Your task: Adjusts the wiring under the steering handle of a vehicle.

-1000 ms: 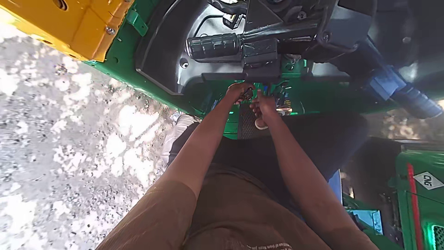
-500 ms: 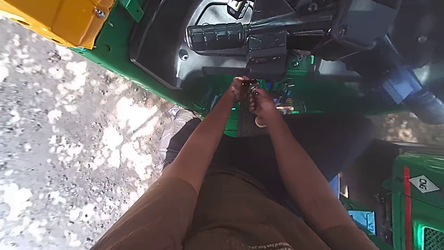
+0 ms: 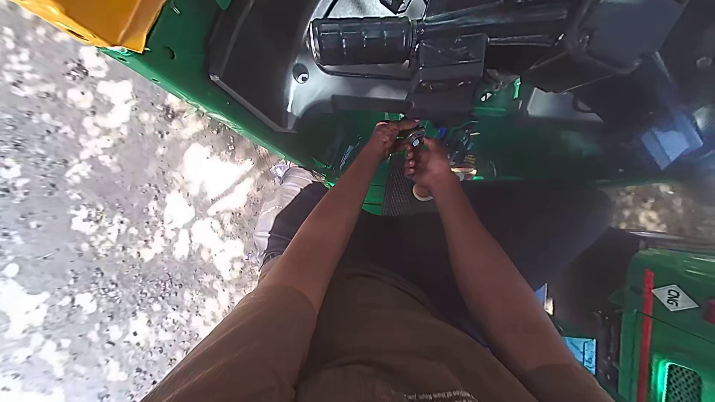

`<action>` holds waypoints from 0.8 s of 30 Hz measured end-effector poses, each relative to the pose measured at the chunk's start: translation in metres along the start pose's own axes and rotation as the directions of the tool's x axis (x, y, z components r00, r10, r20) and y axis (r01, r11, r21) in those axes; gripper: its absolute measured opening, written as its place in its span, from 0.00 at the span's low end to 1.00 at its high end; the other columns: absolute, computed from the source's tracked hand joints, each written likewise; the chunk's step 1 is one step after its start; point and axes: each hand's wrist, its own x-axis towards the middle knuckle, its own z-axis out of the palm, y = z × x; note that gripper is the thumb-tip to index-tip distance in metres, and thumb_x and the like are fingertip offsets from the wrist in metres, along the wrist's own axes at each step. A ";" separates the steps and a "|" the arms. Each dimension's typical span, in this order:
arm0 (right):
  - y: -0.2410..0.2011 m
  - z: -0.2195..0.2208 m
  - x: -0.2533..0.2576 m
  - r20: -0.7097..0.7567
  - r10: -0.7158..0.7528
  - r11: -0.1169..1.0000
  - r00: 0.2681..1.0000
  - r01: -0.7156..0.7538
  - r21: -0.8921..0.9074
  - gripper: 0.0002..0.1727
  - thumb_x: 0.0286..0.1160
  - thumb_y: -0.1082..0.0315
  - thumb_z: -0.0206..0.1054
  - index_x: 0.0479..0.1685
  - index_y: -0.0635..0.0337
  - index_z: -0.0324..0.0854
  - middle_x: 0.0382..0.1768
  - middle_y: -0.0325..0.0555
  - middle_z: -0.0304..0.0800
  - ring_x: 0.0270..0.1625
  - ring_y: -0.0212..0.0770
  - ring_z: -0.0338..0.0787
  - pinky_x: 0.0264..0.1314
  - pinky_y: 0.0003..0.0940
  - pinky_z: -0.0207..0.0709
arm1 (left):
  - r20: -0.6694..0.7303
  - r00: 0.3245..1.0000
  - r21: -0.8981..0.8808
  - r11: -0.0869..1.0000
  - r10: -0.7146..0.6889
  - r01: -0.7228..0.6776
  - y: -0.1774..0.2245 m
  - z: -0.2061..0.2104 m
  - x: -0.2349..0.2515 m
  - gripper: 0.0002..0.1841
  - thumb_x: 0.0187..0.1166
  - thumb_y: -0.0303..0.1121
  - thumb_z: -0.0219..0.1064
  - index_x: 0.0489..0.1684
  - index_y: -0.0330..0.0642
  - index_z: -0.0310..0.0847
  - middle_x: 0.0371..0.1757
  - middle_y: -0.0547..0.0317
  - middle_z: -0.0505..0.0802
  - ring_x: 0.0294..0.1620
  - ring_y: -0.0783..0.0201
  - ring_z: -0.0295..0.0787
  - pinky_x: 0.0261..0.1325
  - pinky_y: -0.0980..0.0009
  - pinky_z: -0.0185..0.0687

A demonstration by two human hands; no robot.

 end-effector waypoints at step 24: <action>0.006 0.015 -0.021 -0.252 -0.188 0.970 0.949 0.139 -0.202 0.27 0.85 0.46 0.64 0.63 0.62 0.80 0.42 0.50 0.92 0.32 0.42 0.92 0.34 0.38 0.89 | -0.009 0.998 -0.026 0.998 0.061 -0.061 -0.007 -0.001 -0.007 0.20 0.76 0.42 0.75 0.59 0.37 0.85 0.51 0.46 0.93 0.45 0.54 0.93 0.48 0.59 0.93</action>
